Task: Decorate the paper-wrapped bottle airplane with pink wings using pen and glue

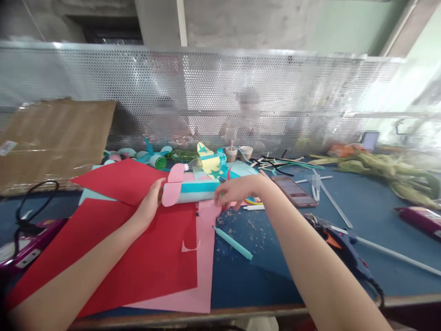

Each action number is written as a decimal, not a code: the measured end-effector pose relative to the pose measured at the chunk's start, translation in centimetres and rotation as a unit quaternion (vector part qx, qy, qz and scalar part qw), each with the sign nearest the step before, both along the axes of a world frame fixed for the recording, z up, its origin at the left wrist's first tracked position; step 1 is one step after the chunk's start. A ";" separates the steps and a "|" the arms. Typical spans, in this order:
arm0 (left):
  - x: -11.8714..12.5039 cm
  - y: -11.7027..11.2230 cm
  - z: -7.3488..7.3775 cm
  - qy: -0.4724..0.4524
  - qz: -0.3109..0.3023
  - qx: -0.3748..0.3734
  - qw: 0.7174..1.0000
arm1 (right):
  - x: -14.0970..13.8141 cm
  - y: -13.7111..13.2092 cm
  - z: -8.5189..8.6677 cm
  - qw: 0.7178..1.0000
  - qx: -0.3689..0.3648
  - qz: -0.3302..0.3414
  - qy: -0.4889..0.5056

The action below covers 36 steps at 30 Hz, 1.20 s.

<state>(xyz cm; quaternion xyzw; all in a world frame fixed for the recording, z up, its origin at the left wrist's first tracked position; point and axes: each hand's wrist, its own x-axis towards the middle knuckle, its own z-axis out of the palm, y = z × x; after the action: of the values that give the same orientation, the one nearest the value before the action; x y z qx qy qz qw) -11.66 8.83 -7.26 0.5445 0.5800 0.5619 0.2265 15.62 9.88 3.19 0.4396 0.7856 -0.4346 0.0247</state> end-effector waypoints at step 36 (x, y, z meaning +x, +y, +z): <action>6.9 -5.2 1.3 0.649 -0.289 0.191 0.677 | -1.5 -4.6 -6.1 0.808 -0.023 -0.243 0.536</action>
<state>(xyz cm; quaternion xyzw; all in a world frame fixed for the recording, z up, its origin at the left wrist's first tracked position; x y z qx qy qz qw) -4.73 3.61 -5.96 0.9445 0.2747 0.0725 -0.1648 14.16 5.24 -2.94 0.3126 0.5314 -0.6108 -0.4968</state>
